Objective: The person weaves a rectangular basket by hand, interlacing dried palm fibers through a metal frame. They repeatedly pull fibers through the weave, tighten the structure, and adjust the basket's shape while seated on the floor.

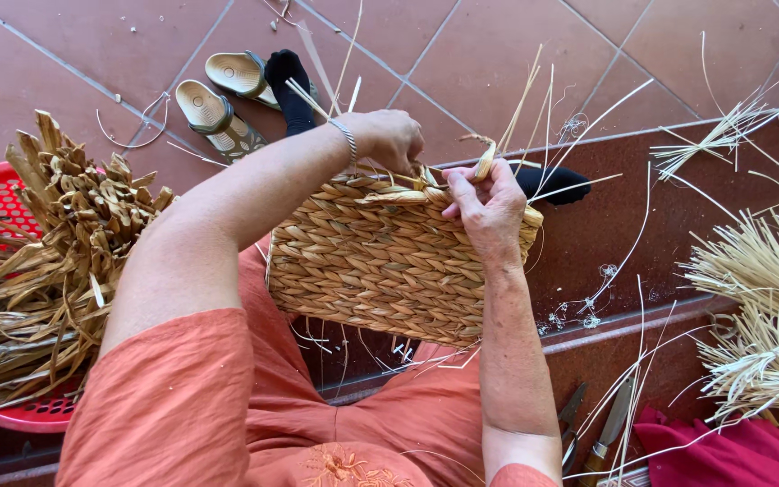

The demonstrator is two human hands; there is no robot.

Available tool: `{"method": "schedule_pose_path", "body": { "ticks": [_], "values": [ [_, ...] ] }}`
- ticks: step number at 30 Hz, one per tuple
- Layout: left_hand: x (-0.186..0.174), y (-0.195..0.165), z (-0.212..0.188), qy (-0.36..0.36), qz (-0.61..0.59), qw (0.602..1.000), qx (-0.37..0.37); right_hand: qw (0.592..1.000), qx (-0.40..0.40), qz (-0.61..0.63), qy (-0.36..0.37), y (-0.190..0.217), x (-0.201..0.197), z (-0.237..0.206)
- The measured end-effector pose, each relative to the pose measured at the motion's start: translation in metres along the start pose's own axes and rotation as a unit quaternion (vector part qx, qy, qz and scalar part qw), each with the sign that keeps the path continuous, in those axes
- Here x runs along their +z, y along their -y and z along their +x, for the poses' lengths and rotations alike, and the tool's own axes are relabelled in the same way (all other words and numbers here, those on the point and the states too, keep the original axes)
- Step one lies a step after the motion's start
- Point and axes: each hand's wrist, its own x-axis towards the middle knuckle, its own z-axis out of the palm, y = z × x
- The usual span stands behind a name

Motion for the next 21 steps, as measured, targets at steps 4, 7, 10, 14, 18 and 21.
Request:
{"method": "schedule_pose_path", "body": {
  "ticks": [4,7,10,14,18,21],
  "values": [
    [-0.002,0.029,-0.012,-0.040,-0.303,0.952,0.025,1.000,0.010,-0.011,0.015,0.005,-0.006,-0.007],
    [0.003,0.042,-0.021,-0.034,-0.441,0.897,0.005,0.999,-0.005,-0.039,0.029,0.005,-0.004,-0.008],
    [0.005,0.045,-0.026,-0.041,-0.459,0.887,-0.024,0.997,-0.019,-0.065,0.023,0.003,0.000,-0.007],
    [0.002,0.039,-0.023,-0.081,-0.321,0.944,0.006,0.998,-0.007,-0.049,0.023,0.002,0.001,-0.004],
    [0.000,0.033,-0.019,-0.078,-0.338,0.938,0.011,1.000,-0.007,-0.024,0.016,-0.001,0.001,-0.002],
    [0.001,0.028,-0.018,-0.058,-0.340,0.937,-0.061,0.999,-0.006,-0.028,0.019,-0.004,0.000,-0.002]
  ]
}}
